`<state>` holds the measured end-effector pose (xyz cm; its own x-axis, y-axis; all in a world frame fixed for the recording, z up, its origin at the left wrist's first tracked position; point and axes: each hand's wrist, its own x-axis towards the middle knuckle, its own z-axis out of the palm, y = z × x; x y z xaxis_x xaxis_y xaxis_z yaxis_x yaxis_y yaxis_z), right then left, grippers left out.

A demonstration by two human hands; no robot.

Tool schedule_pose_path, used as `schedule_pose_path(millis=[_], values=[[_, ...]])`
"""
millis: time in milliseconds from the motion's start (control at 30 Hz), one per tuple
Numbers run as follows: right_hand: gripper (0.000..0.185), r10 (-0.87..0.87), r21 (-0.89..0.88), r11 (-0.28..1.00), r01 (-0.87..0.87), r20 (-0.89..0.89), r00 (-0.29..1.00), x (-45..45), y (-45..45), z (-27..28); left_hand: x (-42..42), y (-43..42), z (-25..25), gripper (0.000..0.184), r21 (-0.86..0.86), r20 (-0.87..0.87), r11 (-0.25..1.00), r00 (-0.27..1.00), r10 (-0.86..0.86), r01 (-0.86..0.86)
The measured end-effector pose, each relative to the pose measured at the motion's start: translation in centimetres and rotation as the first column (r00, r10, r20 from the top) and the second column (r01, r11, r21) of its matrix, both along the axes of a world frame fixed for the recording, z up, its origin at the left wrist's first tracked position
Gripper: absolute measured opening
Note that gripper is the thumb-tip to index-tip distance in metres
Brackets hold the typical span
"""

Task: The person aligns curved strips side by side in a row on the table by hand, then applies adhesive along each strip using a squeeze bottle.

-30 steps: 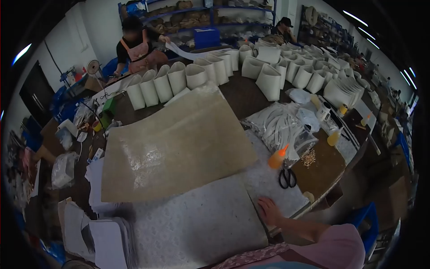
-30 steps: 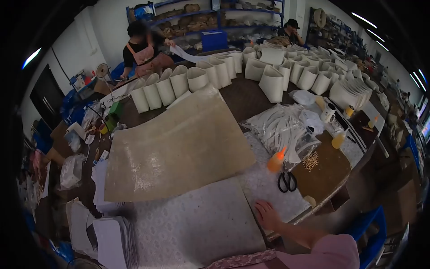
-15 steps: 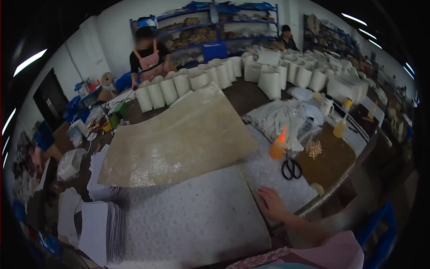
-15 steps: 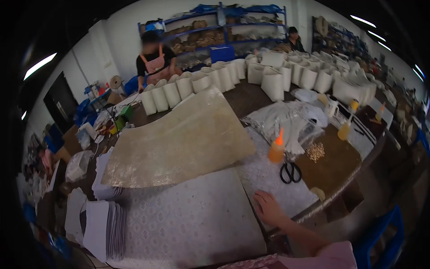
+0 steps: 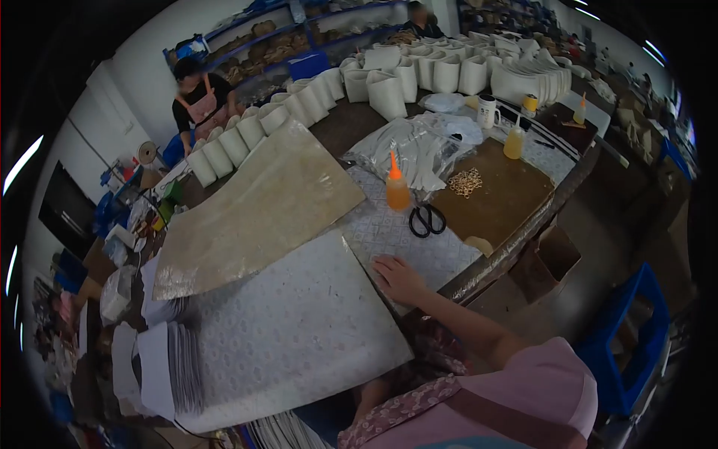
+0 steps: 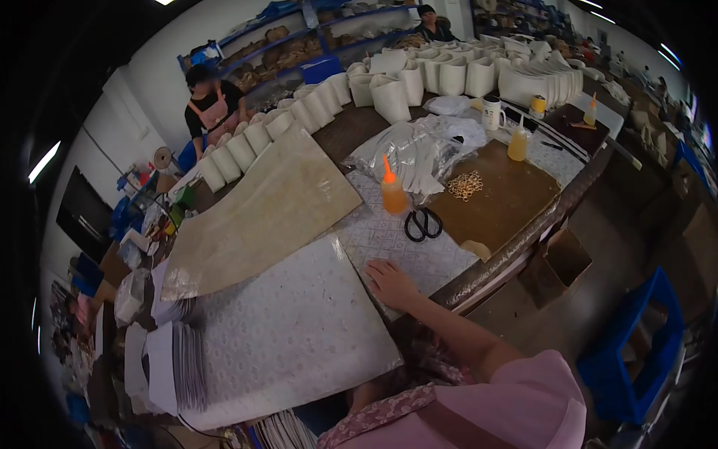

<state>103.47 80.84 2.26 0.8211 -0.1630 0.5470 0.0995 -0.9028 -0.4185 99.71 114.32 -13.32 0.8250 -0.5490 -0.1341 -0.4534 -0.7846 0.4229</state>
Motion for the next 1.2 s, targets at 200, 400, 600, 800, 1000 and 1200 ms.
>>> schedule_pose_path(millis=[200,400,600,800,1000,1200], values=[[0.027,0.038,0.07,0.997,-0.038,0.011,0.999,-4.4,0.1,0.3,0.0,6.0,1.3,0.076,0.129,0.414,0.987,0.909,0.035,-0.097],[0.014,-0.063,0.37,0.922,-0.113,0.431,0.9,-12.4,2.9,-3.1,-0.2,12.6,3.0,0.07,-0.001,-0.092,0.808,0.804,0.587,-0.59],[0.012,-0.363,0.447,0.862,0.24,0.213,0.907,-17.9,3.0,-8.7,-0.7,7.3,4.0,0.063,0.07,0.056,0.87,0.873,0.485,-0.488],[0.013,-0.421,0.507,0.773,0.38,-0.037,0.906,-17.5,0.4,-11.5,0.1,1.8,2.2,0.051,0.125,0.117,0.974,0.977,0.177,-0.191],[0.013,-0.436,0.514,0.741,0.431,-0.118,0.892,-16.9,-0.7,-12.2,8.0,9.8,-3.8,0.036,-0.704,-0.433,0.512,0.869,0.241,-0.493],[0.014,-0.459,0.513,0.718,0.471,-0.161,0.874,-17.0,-2.2,-12.8,1.8,20.5,4.6,0.026,-0.398,-0.764,-0.207,0.198,0.615,-0.894]])
